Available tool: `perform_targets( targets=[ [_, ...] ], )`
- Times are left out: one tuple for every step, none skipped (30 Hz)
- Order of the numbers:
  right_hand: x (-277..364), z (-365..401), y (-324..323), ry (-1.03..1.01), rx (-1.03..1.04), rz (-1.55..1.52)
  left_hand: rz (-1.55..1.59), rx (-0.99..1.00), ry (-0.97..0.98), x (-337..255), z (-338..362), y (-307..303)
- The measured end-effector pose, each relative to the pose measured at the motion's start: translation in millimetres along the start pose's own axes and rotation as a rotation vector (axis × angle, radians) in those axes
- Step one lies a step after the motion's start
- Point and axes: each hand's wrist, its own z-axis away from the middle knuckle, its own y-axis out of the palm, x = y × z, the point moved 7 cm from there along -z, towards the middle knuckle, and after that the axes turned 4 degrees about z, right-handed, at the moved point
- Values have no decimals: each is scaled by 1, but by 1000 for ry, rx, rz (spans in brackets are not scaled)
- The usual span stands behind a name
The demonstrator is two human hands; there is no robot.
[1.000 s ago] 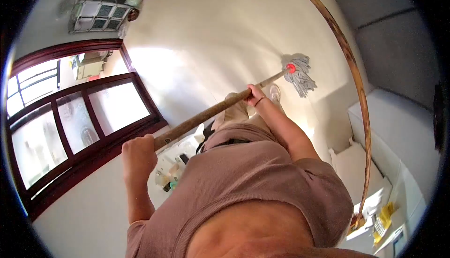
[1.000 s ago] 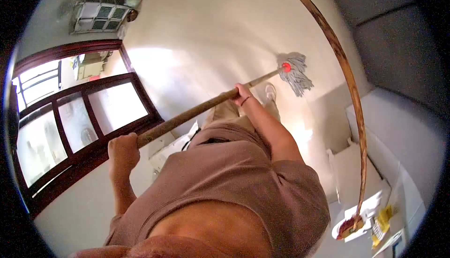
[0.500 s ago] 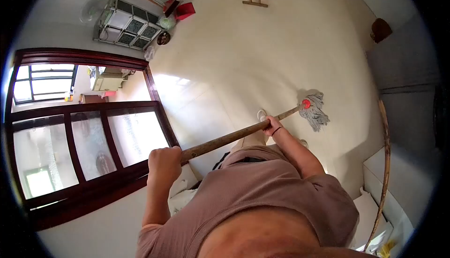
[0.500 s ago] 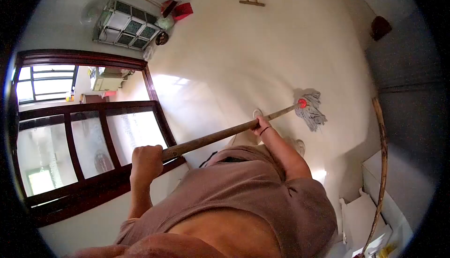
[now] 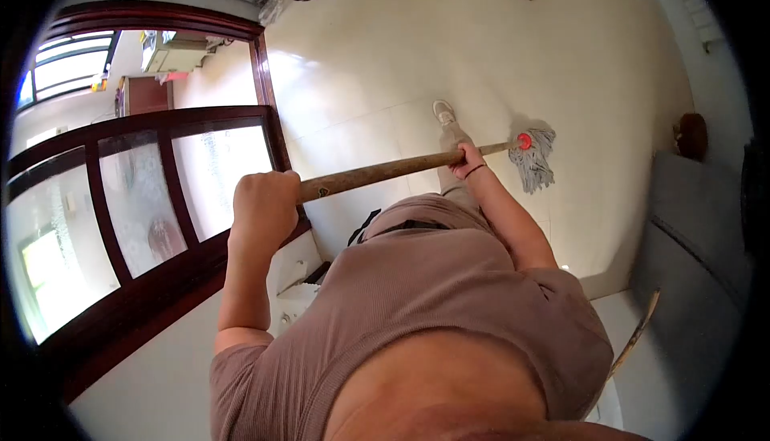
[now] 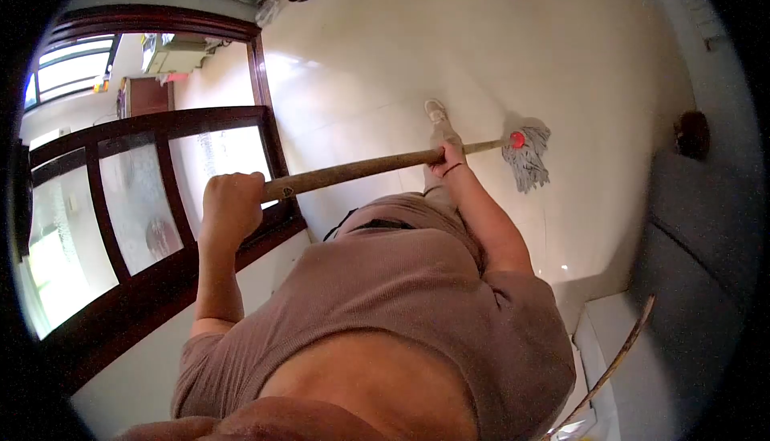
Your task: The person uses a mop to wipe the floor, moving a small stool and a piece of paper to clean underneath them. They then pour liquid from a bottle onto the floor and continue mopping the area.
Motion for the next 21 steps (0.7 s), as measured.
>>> perform_targets(
  targets=[
    [6,-11,18,19,37,-3,5,-34,8,10,-16,-6],
    [13,-20,36,35,73,-7,12,-71,18,19,-30,-13],
    [23,-34,53,-15,52,-13,12,-40,-5,32,-48,-17],
    [32,-37,77,1,41,-7,16,-20,-9,47,-66,-22],
    [38,-35,104,46,26,-7,41,-44,-22,63,-83,-31],
    [41,-32,120,82,12,-5,70,-75,-35,74,-91,-37],
    [44,-36,138,92,22,51,80,-62,-38,85,-100,-42],
    [50,-46,155,102,10,63,94,5,-79,99,-112,-45],
    [53,-64,170,86,24,70,106,78,-119,111,-124,-43],
    [57,-77,186,76,31,80,121,109,-125,125,-139,-44],
    [61,-72,208,145,-50,94,129,142,-160,138,-151,-43],
    [63,-83,219,159,-69,112,136,164,-195,148,-161,-41],
    [64,-88,229,169,-59,106,148,178,-202,153,-167,-40],
    [65,-96,243,180,-48,100,146,195,-223,162,-177,-40],
    [68,-104,256,170,-66,122,139,209,-242,172,-186,-39],
    [72,-108,277,172,-69,125,142,212,-244,183,-199,-38],
    [75,-113,303,186,-25,130,149,174,-240,197,-215,-41],
    [76,-118,322,201,13,134,159,139,-233,209,-229,-42],
    [76,-131,336,208,-2,136,167,153,-230,224,-244,-39],
    [78,-145,347,221,-32,130,161,133,-231,235,-254,-39],
    [81,-161,363,234,-62,121,153,112,-231,251,-270,-41]
  ],
)
